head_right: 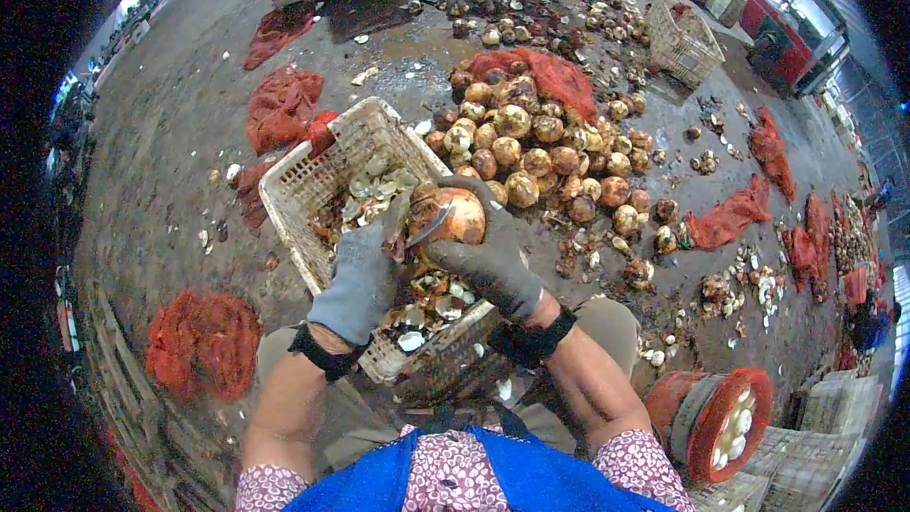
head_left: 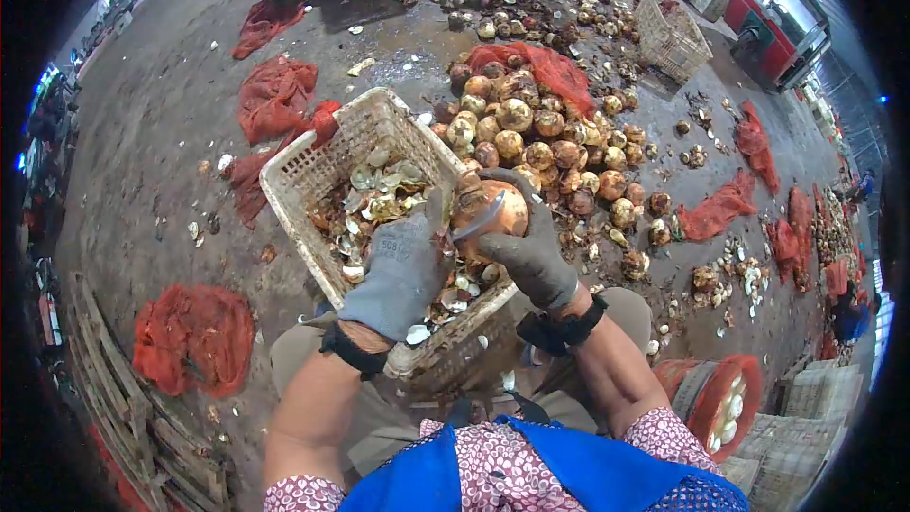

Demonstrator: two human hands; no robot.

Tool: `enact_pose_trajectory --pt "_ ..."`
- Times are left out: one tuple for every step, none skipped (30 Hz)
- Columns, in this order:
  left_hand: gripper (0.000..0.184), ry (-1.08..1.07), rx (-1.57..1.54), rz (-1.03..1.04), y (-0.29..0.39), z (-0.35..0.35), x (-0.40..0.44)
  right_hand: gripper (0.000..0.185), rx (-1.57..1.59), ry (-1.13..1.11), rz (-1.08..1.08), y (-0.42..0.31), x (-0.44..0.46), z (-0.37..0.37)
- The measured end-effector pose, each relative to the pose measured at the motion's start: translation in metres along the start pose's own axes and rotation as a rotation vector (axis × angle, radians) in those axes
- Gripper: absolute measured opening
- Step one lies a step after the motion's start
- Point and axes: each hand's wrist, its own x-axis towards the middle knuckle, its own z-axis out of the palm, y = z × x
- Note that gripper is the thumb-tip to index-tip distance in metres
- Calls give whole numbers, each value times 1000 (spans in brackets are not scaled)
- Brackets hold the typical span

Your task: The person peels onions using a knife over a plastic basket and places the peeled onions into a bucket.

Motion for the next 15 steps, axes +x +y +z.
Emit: enact_pose_trajectory --pt "54 -11 -11 -70 -2 5 1 80 -74 26 22 -1 1 2" --pt "54 -11 -8 -73 -6 12 2 80 -71 23 23 -1 2 3" --pt "51 -22 -104 -145 -11 19 4 79 -128 24 4 0 3 4" --pt "48 -31 -202 -218 -10 18 5 79 -186 25 -15 1 4 5" --pt "48 -31 -200 -221 -10 15 4 79 -184 22 -14 1 4 6" --pt "46 21 -174 -106 -9 11 1 79 -129 1 23 0 4 5" --pt "45 73 -150 7 -7 7 0 79 -77 -20 61 -2 4 4" --pt "45 73 -153 4 -8 6 2 79 -79 -22 65 0 4 1" --pt "46 26 -111 26 -11 5 5 79 66 -81 63 3 5 -3" --pt "47 -21 -67 47 -13 4 7 79 213 -141 62 4 7 -5" --pt "47 -23 -67 43 -14 6 7 79 214 -143 65 4 8 -6" --pt "48 21 -89 12 -14 10 7 79 129 -131 103 2 11 -7" --pt "49 68 -110 -18 -12 8 8 79 44 -121 138 1 13 -6" --pt "49 65 -109 -21 -11 4 7 79 47 -121 141 0 12 -3" --pt "50 3 -47 -63 -9 -2 6 77 -17 -124 109 0 11 1"
